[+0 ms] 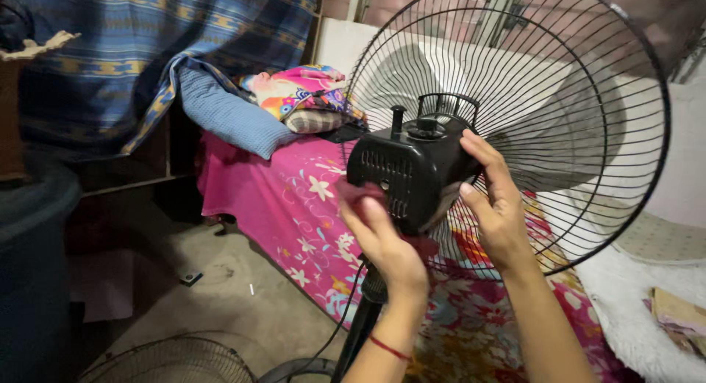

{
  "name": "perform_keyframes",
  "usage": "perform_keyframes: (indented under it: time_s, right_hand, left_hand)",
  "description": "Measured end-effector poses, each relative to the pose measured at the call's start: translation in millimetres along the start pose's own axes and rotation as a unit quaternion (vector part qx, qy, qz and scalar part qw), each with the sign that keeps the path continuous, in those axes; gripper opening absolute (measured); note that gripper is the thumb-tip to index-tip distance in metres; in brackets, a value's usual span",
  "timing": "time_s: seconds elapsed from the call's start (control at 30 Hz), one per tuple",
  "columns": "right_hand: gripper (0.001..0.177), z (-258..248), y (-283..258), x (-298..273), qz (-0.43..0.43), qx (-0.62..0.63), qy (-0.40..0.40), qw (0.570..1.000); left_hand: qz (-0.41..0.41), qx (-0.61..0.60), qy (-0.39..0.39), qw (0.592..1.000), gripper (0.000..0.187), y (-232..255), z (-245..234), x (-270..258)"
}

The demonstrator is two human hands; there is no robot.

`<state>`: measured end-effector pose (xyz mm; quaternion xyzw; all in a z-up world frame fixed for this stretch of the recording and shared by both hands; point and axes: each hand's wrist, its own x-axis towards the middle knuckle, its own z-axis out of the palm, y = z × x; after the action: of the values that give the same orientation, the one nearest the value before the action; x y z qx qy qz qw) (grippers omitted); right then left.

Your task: The person wipes the front grill, motor housing, stand, and base of a standing electric fan using a damp red cloth. They periodically dip the cloth into a basin of water to re-wet it before continuing to wipe different parts of the fan.

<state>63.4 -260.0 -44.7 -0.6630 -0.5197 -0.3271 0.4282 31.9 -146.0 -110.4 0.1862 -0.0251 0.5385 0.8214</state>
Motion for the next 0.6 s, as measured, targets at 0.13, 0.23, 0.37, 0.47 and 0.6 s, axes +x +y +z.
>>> perform_keyframes:
  time_s: [0.13,0.23,0.37,0.47,0.6]
  right_hand:
    - [0.052,5.8,3.8,2.5,-0.008,-0.025,0.027,0.999]
    - [0.053,12.1,9.8,3.2,-0.033,-0.076,0.052,0.995]
    - [0.053,20.7,18.0,2.8,-0.054,-0.087,0.083,0.991]
    - [0.056,25.0,16.9,-0.5,-0.067,-0.089,0.102,0.989]
    - [0.063,29.1,13.1,1.4,-0.07,-0.141,0.106,0.982]
  left_hand:
    - [0.263,0.297,-0.135,0.908,0.057,28.9,0.7,-5.4]
    - [0.321,0.4,-0.192,0.836,0.06,35.3,10.1,16.8]
    - [0.354,0.391,-0.255,0.81,0.066,30.4,6.2,20.5]
    - [0.397,0.368,-0.296,0.787,0.066,32.8,-18.7,-6.6]
    - [0.404,0.355,-0.313,0.783,0.069,35.6,-17.7,13.3]
